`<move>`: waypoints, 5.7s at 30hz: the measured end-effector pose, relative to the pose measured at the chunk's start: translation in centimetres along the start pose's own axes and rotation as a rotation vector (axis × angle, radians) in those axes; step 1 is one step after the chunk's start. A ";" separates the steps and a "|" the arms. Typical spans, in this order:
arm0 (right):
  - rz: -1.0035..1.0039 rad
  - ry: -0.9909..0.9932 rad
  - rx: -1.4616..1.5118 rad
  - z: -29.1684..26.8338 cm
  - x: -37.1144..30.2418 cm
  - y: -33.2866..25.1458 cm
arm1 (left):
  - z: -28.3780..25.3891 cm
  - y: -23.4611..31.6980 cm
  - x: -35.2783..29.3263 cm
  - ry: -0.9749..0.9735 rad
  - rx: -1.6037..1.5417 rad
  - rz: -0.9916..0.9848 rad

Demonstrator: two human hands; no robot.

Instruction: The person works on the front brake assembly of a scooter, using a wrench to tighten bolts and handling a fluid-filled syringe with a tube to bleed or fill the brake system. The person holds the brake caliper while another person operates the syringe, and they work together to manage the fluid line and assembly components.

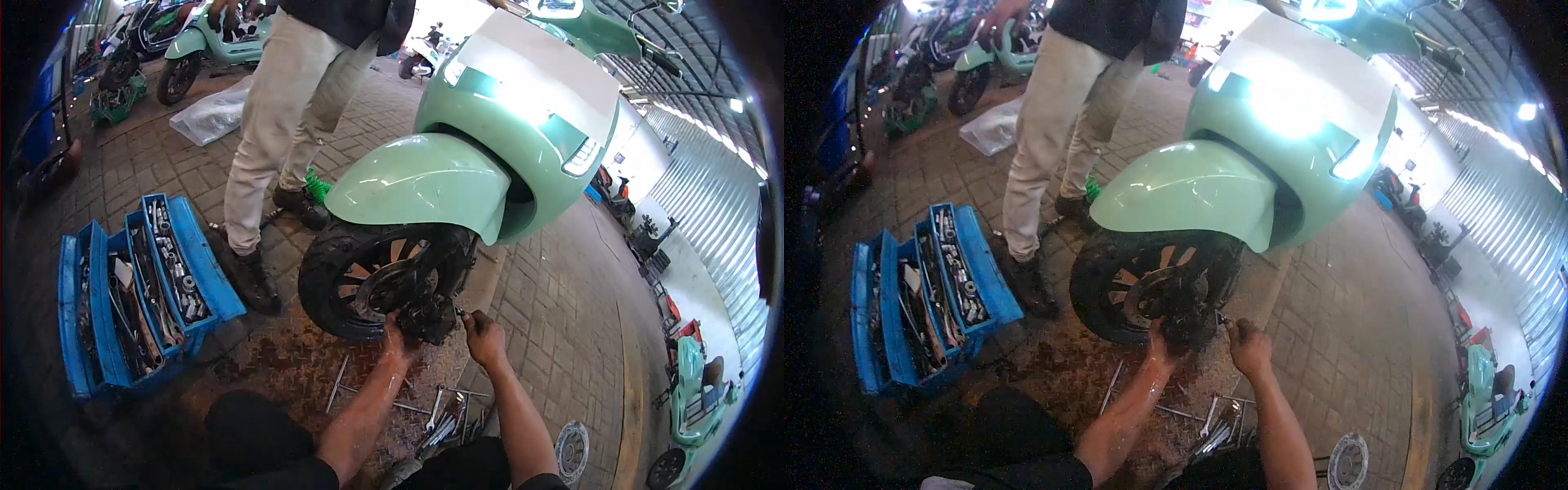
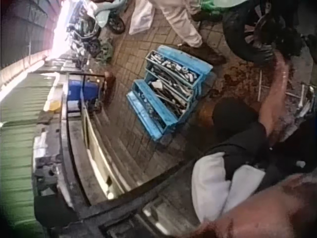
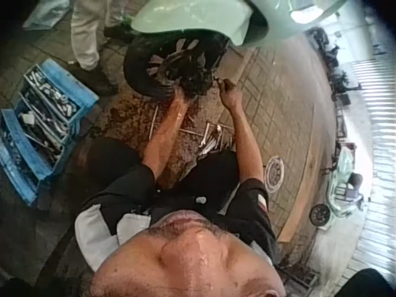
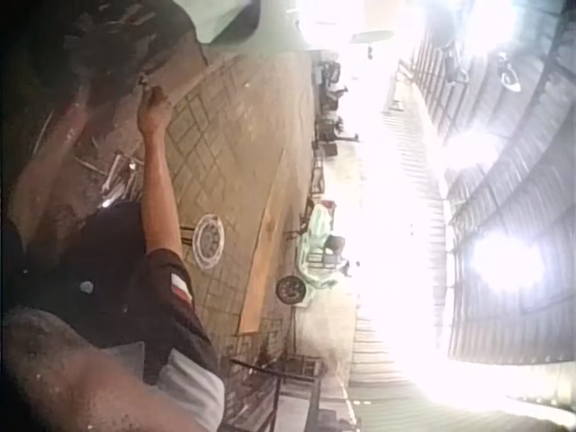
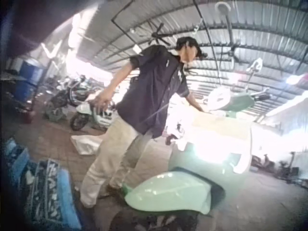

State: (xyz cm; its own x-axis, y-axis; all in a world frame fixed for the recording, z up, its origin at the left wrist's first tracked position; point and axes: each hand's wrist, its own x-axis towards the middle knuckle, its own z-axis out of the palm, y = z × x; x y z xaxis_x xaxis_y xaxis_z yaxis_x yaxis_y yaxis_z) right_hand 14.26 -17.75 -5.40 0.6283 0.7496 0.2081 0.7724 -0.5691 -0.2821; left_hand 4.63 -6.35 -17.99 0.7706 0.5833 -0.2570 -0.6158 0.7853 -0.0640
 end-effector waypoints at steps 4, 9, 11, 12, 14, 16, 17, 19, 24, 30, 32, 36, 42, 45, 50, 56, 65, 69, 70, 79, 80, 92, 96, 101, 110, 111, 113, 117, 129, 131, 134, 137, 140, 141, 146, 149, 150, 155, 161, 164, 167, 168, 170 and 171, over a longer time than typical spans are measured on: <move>-0.021 0.039 -0.025 0.0 0.3 0.2 | 0.3 0.0 0.3 -0.026 0.056 0.015; -0.053 0.048 0.005 0.5 0.2 0.3 | -0.8 0.2 0.9 -0.137 0.019 0.009; -0.015 0.002 0.010 0.3 0.1 0.3 | -0.9 0.1 0.7 -0.208 -0.016 -0.011; -0.020 0.014 0.008 0.2 0.2 0.2 | -0.8 0.1 0.8 -0.264 -0.052 -0.029; 0.012 -0.006 -0.014 -0.3 0.0 -0.2 | -0.1 0.1 0.5 -0.225 -0.032 -0.011; 0.001 -0.014 -0.013 -0.6 -0.1 -0.5 | 0.1 0.2 0.4 -0.186 -0.012 0.015; -0.006 -0.030 -0.011 -0.7 -0.2 -0.6 | -0.4 0.3 0.3 -0.184 -0.044 -0.019; -0.007 -0.025 -0.006 -0.7 -0.3 -0.7 | -0.2 0.5 0.3 -0.204 -0.072 -0.049; -0.001 -0.059 -0.028 -0.2 -0.5 -0.7 | -1.4 0.8 0.7 -0.258 -0.058 -0.042; -0.009 -0.022 0.006 -0.2 -0.3 0.1 | 0.2 0.3 -0.1 -0.202 -0.070 -0.027; -0.019 -0.008 0.016 -0.2 -0.3 0.2 | 0.4 0.5 -0.4 -0.241 -0.086 -0.074; -0.034 -0.006 0.032 -0.3 -0.5 -0.4 | -0.9 0.7 0.5 -0.277 -0.068 -0.099; -0.030 -0.020 0.027 -0.9 -0.7 -1.0 | -0.7 0.8 -0.1 -0.254 -0.038 -0.097; -0.010 -0.018 0.030 -0.9 -0.6 -0.6 | 1.8 0.7 -1.8 -0.148 -0.049 -0.082; -0.034 0.009 0.025 -0.4 -0.4 -0.1 | 0.5 0.6 -0.4 -0.252 -0.049 -0.051; -0.034 0.006 0.032 -0.4 -0.6 -0.7 | -0.6 0.4 0.4 -0.251 -0.032 0.012; -0.007 -0.014 0.013 -0.5 -0.5 -0.5 | 0.9 0.6 -0.6 -0.263 -0.073 -0.034; -0.006 -0.021 0.007 -0.9 -0.5 -0.9 | 0.2 0.7 -0.6 -0.247 -0.070 -0.054; -0.003 -0.019 0.007 -0.8 -0.5 -0.7 | 0.6 0.7 -0.9 -0.248 -0.069 -0.057; 0.003 -0.012 0.018 -0.8 -0.5 -0.8 | 0.6 0.8 -1.2 -0.212 -0.063 -0.093; 0.009 -0.020 0.016 -0.8 -0.5 -0.7 | 0.5 0.7 -0.9 -0.222 -0.077 -0.092; 0.031 -0.010 0.013 -0.5 -0.5 -0.3 | -1.6 0.4 0.8 -0.235 -0.014 -0.075; 0.025 -0.023 0.036 -0.5 -0.5 -0.8 | -2.5 0.3 2.2 -0.327 -0.081 -0.048; 0.022 -0.017 0.035 -0.9 -0.6 -0.9 | -0.5 0.4 0.4 -0.208 -0.011 -0.016; -0.004 -0.009 0.037 -0.7 -0.5 -0.7 | 0.4 0.4 -0.6 -0.156 -0.021 -0.020; -0.007 -0.004 0.050 -0.7 -0.5 -0.5 | 0.9 0.4 -0.9 -0.110 -0.012 -0.012; -0.002 -0.018 0.040 -1.0 -0.6 -1.1 | 0.8 0.7 -1.1 -0.159 -0.016 -0.026; 0.009 -0.011 0.015 -0.9 -0.5 -0.5 | 1.5 0.5 -1.6 -0.167 -0.010 -0.053; 0.020 -0.051 0.010 -1.1 -0.6 -1.2 | 0.5 0.8 -1.0 -0.238 -0.013 -0.037; 0.009 -0.034 0.024 -0.8 -0.6 -0.9 | -0.1 0.7 -0.5 -0.262 -0.031 -0.044; 0.016 -0.022 0.035 -0.9 -0.7 -0.9 | 0.0 0.6 -0.5 -0.264 -0.034 -0.047; 0.031 -0.036 0.032 -1.0 -0.6 -1.0 | -0.2 0.5 -0.2 -0.243 -0.023 -0.036; 0.006 -0.025 0.029 -0.7 -0.5 -1.0 | -2.0 0.5 1.2 -0.249 -0.044 -0.034; -0.016 -0.006 0.025 -0.5 -0.5 -1.1 | -2.8 0.5 1.8 -0.255 -0.059 -0.039; -0.017 0.006 0.032 -0.5 -0.5 -0.5 | -1.2 0.6 0.7 -0.275 -0.077 -0.083; -0.004 0.003 0.030 -0.5 -0.5 -0.6 | -1.4 0.4 0.6 -0.241 -0.081 -0.061; 0.009 -0.006 0.023 -0.5 -0.5 -0.6 | -1.4 0.3 0.5 -0.154 -0.045 -0.029; 0.002 -0.022 0.021 -0.6 -0.5 -0.7 | -1.2 0.6 0.3 -0.227 -0.057 -0.048; 0.021 -0.032 0.021 -0.6 -0.4 -0.5 | -0.7 0.4 0.0 -0.237 -0.014 -0.047; 0.014 -0.028 0.042 -0.1 -0.2 0.1 | 0.2 0.7 -0.9 -0.102 0.059 -0.074; 0.023 -0.037 0.059 0.6 0.4 1.2 | 1.9 1.3 -2.9 0.009 0.183 -0.107; 0.042 -0.057 0.057 0.7 0.4 1.6 | 2.3 1.4 -3.3 0.053 0.273 -0.114; 0.039 -0.053 0.063 0.8 0.2 0.9 | 1.1 1.6 -2.9 0.034 0.263 -0.099; 0.041 -0.044 0.068 0.7 0.1 0.5 | 0.5 1.6 -2.7 0.012 0.256 -0.089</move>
State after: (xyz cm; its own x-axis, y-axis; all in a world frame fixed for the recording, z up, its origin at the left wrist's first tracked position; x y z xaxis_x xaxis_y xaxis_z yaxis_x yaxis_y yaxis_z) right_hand 14.66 -17.73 -6.23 0.6535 0.7411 0.1537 0.7369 -0.5767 -0.3527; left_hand 1.67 -6.52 -16.90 0.8170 0.5082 -0.2726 -0.4826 0.8613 0.1590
